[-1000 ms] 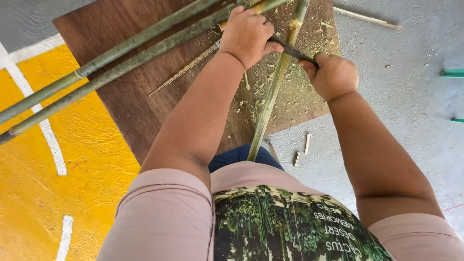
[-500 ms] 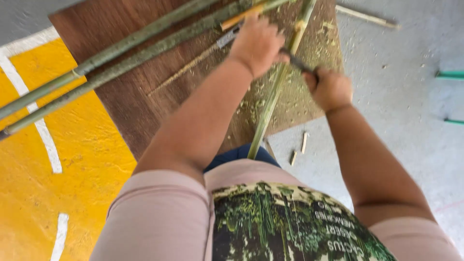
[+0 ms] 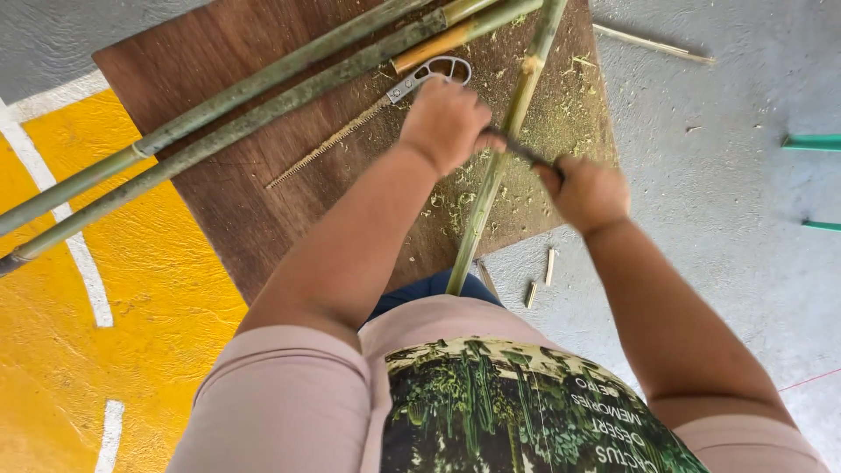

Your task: Cutting and stripping bamboo poles using a machete and a knife on a wooden work surface.

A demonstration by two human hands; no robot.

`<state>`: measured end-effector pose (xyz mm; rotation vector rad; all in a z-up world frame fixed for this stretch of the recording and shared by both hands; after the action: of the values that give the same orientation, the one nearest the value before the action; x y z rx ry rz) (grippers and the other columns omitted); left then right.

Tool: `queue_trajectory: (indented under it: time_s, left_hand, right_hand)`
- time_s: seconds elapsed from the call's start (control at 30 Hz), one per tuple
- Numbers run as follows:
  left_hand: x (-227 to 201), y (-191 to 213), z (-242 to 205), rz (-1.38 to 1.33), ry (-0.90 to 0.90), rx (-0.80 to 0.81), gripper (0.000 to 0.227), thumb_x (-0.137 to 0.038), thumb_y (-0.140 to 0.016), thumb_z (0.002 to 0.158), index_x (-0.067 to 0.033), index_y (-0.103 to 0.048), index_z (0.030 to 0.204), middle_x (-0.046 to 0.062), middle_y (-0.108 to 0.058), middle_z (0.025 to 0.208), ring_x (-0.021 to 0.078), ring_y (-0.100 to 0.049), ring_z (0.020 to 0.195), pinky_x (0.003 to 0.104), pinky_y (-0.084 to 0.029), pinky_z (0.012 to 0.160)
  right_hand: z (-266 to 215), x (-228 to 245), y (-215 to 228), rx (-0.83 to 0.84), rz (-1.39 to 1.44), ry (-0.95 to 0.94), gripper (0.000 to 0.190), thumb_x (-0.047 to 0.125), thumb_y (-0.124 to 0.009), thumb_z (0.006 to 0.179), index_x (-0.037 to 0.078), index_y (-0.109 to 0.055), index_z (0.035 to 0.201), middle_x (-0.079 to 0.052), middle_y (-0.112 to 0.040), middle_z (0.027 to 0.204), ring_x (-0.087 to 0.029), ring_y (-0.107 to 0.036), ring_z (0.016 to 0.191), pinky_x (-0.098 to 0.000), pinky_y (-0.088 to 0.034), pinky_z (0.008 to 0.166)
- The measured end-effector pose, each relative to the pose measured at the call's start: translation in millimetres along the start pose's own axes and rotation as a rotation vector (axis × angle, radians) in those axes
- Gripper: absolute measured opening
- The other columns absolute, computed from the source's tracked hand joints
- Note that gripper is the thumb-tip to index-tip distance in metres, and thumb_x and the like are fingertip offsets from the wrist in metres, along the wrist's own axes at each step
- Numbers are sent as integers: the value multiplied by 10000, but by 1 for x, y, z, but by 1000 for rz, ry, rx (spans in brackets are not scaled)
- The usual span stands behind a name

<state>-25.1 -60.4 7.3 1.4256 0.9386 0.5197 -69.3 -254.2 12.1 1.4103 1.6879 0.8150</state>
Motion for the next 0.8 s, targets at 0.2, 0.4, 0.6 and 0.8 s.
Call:
queue_trajectory:
  time_s: [0.2, 0.4, 0.6, 0.8]
  left_hand:
    - [-25, -23, -55, -157, -23, -348, 583, -682, -383, 898, -187, -670, 792, -47, -616, 758, 138, -574, 775, 327, -464, 772]
    - [-18, -16, -16, -38, -4, 5, 653, -719, -383, 935, -138, -670, 851, -6, -610, 722, 154, -562, 681, 320, -457, 665]
    - [-53, -51, -64, -231, -48, 97, 530, -654, -473, 896, -177, -702, 922, -4, -631, 777, 169, -597, 769, 360, -473, 812]
    - [-38, -34, -45, -157, -21, 110, 598, -688, -398, 917, -168, -692, 895, 3, -588, 737, 172, -570, 720, 365, -465, 715]
  right_hand:
    - [-38, -3, -52, 35, -56, 109, 494, 599, -463, 1020, 165, -673, 916, -48, -649, 686, -199, -623, 573, -358, -534, 518]
    - [-16, -6, -21, -12, -24, 72, 502, 590, -497, 1040, 148, -688, 898, -87, -668, 697, -267, -646, 584, -419, -533, 527]
    - [-65, -19, -99, -33, 103, 166, 410, 552, -558, 975, 168, -694, 936, -102, -710, 752, -315, -675, 616, -457, -541, 564]
    - [-38, -19, -65, 8, 119, 140, 417, 558, -542, 996, 174, -698, 953, -79, -694, 742, -303, -677, 613, -470, -540, 553]
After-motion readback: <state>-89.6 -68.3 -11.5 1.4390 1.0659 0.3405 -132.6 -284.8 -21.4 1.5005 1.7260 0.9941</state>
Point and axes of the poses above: each hand's wrist, its own z-axis towards the middle knuckle, its own y-axis out of the back of the hand, x = y × z, the point moved 7 cm from there along z, towards the middle knuckle
